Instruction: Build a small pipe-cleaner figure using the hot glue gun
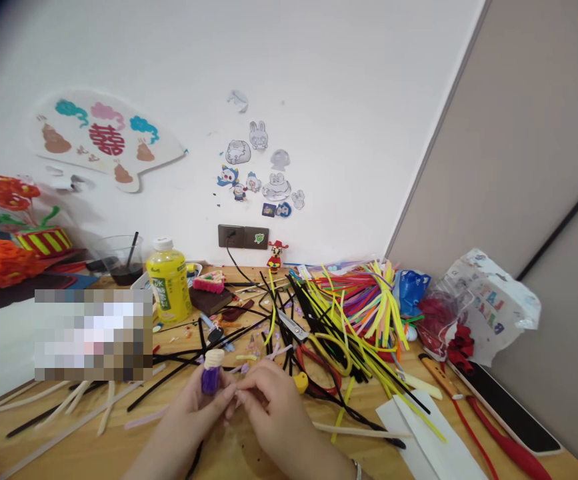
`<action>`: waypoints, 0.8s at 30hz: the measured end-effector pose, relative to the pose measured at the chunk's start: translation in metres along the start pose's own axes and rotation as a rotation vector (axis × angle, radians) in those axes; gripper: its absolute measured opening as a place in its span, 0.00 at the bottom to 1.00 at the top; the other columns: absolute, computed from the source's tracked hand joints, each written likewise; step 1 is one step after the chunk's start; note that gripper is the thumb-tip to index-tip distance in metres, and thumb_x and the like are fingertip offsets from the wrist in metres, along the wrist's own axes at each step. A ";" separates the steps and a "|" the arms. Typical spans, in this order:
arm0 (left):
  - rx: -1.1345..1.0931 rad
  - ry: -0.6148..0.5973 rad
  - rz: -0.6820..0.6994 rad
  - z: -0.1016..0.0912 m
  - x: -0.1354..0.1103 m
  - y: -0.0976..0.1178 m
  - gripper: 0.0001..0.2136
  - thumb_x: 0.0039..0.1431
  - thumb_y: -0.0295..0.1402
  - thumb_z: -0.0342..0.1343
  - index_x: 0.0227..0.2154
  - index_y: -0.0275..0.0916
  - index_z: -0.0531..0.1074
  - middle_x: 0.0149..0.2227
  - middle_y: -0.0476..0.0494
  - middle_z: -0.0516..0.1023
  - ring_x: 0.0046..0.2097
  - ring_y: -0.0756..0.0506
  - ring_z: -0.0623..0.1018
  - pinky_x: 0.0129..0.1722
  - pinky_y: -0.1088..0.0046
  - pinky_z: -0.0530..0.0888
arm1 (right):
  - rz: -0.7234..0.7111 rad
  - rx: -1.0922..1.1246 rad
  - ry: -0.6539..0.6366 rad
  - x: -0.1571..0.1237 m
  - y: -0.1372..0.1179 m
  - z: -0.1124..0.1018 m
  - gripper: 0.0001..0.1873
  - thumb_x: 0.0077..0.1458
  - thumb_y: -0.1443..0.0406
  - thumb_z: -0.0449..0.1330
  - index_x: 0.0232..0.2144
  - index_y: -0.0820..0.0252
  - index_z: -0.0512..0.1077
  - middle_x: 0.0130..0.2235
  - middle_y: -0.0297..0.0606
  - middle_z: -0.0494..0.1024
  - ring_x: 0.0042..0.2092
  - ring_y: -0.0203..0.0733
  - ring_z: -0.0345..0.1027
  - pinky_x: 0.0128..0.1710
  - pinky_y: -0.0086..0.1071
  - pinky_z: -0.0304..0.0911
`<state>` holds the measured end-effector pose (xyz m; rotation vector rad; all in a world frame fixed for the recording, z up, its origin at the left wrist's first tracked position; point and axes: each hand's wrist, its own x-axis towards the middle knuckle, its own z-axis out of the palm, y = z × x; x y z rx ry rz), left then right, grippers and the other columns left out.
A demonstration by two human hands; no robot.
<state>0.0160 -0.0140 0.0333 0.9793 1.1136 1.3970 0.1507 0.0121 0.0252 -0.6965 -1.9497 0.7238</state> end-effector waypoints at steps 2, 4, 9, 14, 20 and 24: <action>0.013 0.013 0.018 0.000 0.001 0.000 0.18 0.35 0.44 0.64 0.21 0.40 0.60 0.16 0.58 0.66 0.18 0.53 0.66 0.17 0.78 0.64 | 0.002 0.002 0.016 0.000 0.001 0.001 0.05 0.52 0.71 0.55 0.27 0.59 0.70 0.28 0.35 0.70 0.32 0.37 0.65 0.32 0.29 0.61; 0.043 0.021 0.033 0.000 0.002 0.000 0.17 0.36 0.42 0.63 0.23 0.41 0.60 0.17 0.58 0.66 0.18 0.52 0.67 0.17 0.78 0.65 | -0.003 -0.027 0.021 0.000 0.001 0.001 0.06 0.52 0.71 0.55 0.26 0.59 0.70 0.27 0.35 0.69 0.31 0.37 0.64 0.30 0.28 0.60; 0.231 0.035 0.080 -0.003 0.001 -0.004 0.12 0.40 0.35 0.57 0.27 0.41 0.59 0.18 0.58 0.66 0.19 0.50 0.68 0.19 0.75 0.66 | -0.001 -0.196 -0.024 -0.001 -0.002 0.000 0.07 0.51 0.73 0.55 0.23 0.60 0.68 0.25 0.34 0.67 0.30 0.37 0.62 0.28 0.27 0.57; 0.552 0.094 0.218 -0.008 -0.005 -0.008 0.05 0.47 0.31 0.51 0.28 0.42 0.61 0.23 0.52 0.69 0.27 0.45 0.72 0.29 0.71 0.69 | -0.055 -0.365 -0.030 -0.005 -0.008 0.004 0.09 0.51 0.73 0.50 0.21 0.61 0.64 0.24 0.35 0.65 0.28 0.37 0.61 0.26 0.28 0.55; 0.539 0.118 0.228 -0.009 -0.006 -0.007 0.05 0.47 0.30 0.53 0.27 0.43 0.61 0.23 0.52 0.70 0.26 0.45 0.72 0.28 0.72 0.68 | -0.004 -0.402 -0.022 -0.004 -0.010 0.003 0.07 0.50 0.71 0.53 0.22 0.60 0.65 0.25 0.35 0.68 0.28 0.37 0.63 0.26 0.28 0.55; 0.535 0.153 0.223 -0.009 -0.006 -0.004 0.06 0.46 0.30 0.56 0.26 0.43 0.63 0.21 0.54 0.70 0.25 0.45 0.71 0.26 0.73 0.67 | 0.061 -0.395 -0.016 -0.004 -0.009 0.002 0.06 0.49 0.71 0.54 0.22 0.60 0.65 0.25 0.34 0.68 0.28 0.37 0.63 0.27 0.27 0.55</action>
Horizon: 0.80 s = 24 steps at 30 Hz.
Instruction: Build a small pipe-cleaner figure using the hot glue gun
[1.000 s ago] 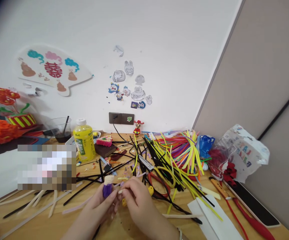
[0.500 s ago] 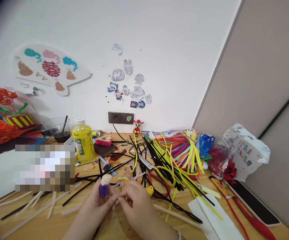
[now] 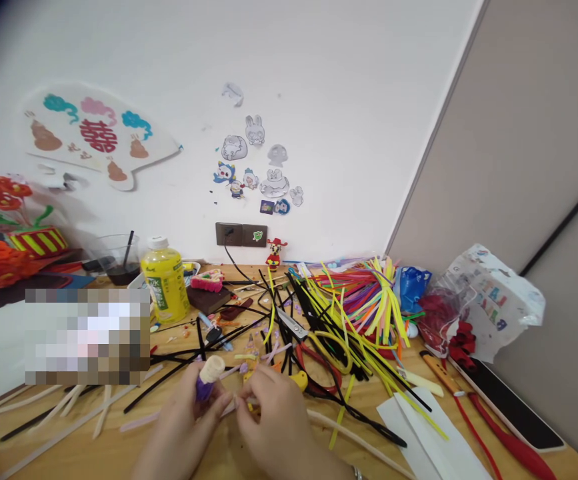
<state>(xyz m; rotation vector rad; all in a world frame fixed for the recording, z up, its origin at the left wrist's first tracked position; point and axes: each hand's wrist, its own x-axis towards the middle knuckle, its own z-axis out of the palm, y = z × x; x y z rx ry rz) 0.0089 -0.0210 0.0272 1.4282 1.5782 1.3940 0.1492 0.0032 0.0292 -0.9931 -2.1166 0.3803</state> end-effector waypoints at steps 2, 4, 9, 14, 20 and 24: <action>-0.036 0.011 -0.018 0.000 0.001 0.002 0.08 0.43 0.29 0.57 0.26 0.43 0.63 0.21 0.54 0.70 0.25 0.45 0.72 0.27 0.73 0.67 | -0.025 -0.020 0.009 0.000 0.000 0.000 0.06 0.49 0.71 0.53 0.22 0.60 0.65 0.25 0.35 0.68 0.28 0.37 0.63 0.27 0.28 0.54; -0.151 -0.026 -0.069 0.000 0.003 0.005 0.10 0.42 0.30 0.59 0.27 0.42 0.62 0.21 0.54 0.70 0.24 0.46 0.72 0.25 0.73 0.67 | -0.048 -0.010 0.003 0.001 0.001 -0.003 0.06 0.50 0.71 0.53 0.23 0.60 0.66 0.25 0.35 0.68 0.28 0.37 0.63 0.27 0.28 0.54; -0.449 -0.155 -0.201 0.000 0.006 0.012 0.09 0.43 0.32 0.55 0.27 0.41 0.60 0.21 0.55 0.70 0.19 0.50 0.69 0.18 0.76 0.65 | -0.013 0.091 -0.024 0.006 -0.001 -0.010 0.07 0.50 0.72 0.52 0.24 0.60 0.67 0.25 0.33 0.66 0.28 0.36 0.62 0.27 0.27 0.54; -0.465 -0.091 -0.194 0.000 0.011 0.003 0.07 0.41 0.26 0.49 0.25 0.41 0.58 0.16 0.61 0.63 0.15 0.54 0.62 0.14 0.81 0.60 | -0.019 0.135 -0.039 0.007 -0.002 -0.010 0.07 0.50 0.73 0.52 0.25 0.60 0.68 0.25 0.33 0.67 0.29 0.36 0.61 0.28 0.27 0.56; -0.500 -0.187 -0.300 0.006 0.012 -0.007 0.09 0.42 0.32 0.53 0.26 0.41 0.58 0.14 0.61 0.66 0.12 0.55 0.63 0.11 0.81 0.58 | -0.023 0.149 -0.079 0.008 0.004 -0.006 0.08 0.52 0.71 0.55 0.29 0.58 0.73 0.27 0.35 0.70 0.30 0.37 0.63 0.29 0.28 0.57; -0.501 -0.209 -0.278 0.010 0.008 -0.006 0.14 0.42 0.39 0.58 0.26 0.41 0.58 0.13 0.60 0.66 0.13 0.54 0.65 0.13 0.80 0.62 | 0.054 0.234 -0.066 0.007 0.008 0.002 0.07 0.48 0.73 0.58 0.24 0.58 0.74 0.25 0.33 0.70 0.30 0.37 0.64 0.30 0.27 0.58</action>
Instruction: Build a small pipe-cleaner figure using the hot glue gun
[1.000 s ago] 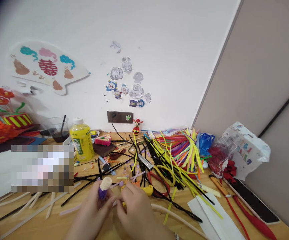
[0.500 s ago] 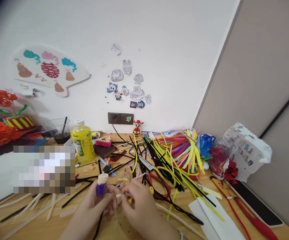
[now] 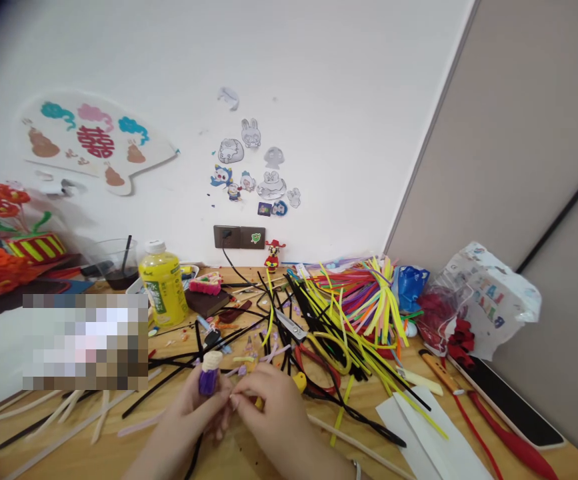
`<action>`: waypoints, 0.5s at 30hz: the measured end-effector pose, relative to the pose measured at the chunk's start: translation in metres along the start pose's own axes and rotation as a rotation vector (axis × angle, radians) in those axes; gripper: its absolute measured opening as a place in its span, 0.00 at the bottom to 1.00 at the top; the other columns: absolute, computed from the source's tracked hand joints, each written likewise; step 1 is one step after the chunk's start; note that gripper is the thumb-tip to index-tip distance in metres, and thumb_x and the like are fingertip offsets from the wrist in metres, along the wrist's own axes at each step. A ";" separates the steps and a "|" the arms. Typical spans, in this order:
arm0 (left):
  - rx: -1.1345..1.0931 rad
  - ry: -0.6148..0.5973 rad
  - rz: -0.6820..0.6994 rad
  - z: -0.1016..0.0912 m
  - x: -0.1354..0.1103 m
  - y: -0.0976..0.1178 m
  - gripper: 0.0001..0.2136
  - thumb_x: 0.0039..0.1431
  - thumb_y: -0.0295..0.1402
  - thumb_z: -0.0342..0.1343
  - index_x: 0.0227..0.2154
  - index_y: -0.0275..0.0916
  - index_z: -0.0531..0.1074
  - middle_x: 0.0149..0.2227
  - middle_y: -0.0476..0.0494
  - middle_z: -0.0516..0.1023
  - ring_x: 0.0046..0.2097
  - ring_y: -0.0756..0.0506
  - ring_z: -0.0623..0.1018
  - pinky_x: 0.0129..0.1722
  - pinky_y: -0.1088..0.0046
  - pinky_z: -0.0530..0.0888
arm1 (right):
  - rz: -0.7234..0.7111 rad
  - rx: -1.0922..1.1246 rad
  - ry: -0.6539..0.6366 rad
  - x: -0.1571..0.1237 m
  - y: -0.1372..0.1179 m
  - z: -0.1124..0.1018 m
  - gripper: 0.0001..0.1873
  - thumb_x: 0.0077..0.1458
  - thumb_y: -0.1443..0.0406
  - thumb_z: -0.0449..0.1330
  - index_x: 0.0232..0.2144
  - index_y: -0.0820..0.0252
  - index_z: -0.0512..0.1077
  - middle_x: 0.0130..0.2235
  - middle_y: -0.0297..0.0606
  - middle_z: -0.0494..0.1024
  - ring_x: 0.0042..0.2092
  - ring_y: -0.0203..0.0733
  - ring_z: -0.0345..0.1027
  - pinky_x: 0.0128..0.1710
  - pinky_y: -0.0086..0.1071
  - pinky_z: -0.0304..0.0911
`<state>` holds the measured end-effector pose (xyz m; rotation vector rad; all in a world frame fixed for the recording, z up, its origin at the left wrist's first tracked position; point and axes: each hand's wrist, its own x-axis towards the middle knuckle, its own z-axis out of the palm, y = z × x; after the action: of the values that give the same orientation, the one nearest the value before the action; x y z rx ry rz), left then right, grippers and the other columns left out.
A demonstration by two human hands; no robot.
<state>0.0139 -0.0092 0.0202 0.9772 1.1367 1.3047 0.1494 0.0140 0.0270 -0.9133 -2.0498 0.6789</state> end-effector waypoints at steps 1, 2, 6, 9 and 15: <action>0.004 0.002 0.009 0.001 -0.001 -0.001 0.15 0.41 0.41 0.59 0.26 0.41 0.58 0.13 0.60 0.66 0.13 0.54 0.65 0.13 0.80 0.62 | 0.029 0.037 0.026 0.000 0.001 0.003 0.07 0.46 0.74 0.59 0.22 0.59 0.73 0.25 0.32 0.69 0.30 0.36 0.64 0.30 0.27 0.58; 0.013 0.003 0.017 0.001 -0.001 -0.002 0.16 0.41 0.42 0.60 0.26 0.41 0.58 0.14 0.60 0.65 0.13 0.54 0.65 0.13 0.80 0.62 | 0.060 0.073 0.056 0.000 0.002 0.006 0.07 0.44 0.74 0.59 0.21 0.59 0.73 0.24 0.32 0.68 0.29 0.36 0.64 0.29 0.27 0.58; 0.070 -0.001 0.028 0.000 -0.001 -0.008 0.19 0.41 0.46 0.60 0.28 0.41 0.58 0.13 0.61 0.65 0.12 0.54 0.65 0.11 0.80 0.62 | 0.183 0.197 0.133 -0.001 0.006 0.015 0.09 0.39 0.77 0.59 0.16 0.61 0.68 0.24 0.31 0.65 0.26 0.33 0.60 0.24 0.24 0.55; 0.095 0.000 0.045 -0.001 0.002 -0.013 0.20 0.42 0.47 0.59 0.28 0.41 0.58 0.13 0.62 0.64 0.12 0.54 0.65 0.11 0.80 0.62 | 0.277 0.331 0.111 -0.001 0.007 0.017 0.08 0.39 0.76 0.58 0.16 0.62 0.67 0.24 0.31 0.65 0.27 0.34 0.62 0.26 0.25 0.58; 0.105 -0.002 0.011 -0.002 0.003 -0.009 0.18 0.42 0.47 0.58 0.23 0.41 0.57 0.12 0.61 0.65 0.10 0.56 0.61 0.10 0.82 0.59 | 0.240 0.401 0.088 -0.002 0.010 0.015 0.07 0.49 0.67 0.56 0.20 0.61 0.67 0.24 0.33 0.67 0.29 0.36 0.62 0.30 0.27 0.59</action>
<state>0.0132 -0.0068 0.0108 1.0629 1.2097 1.2629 0.1419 0.0158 0.0105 -0.9367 -1.6565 1.1117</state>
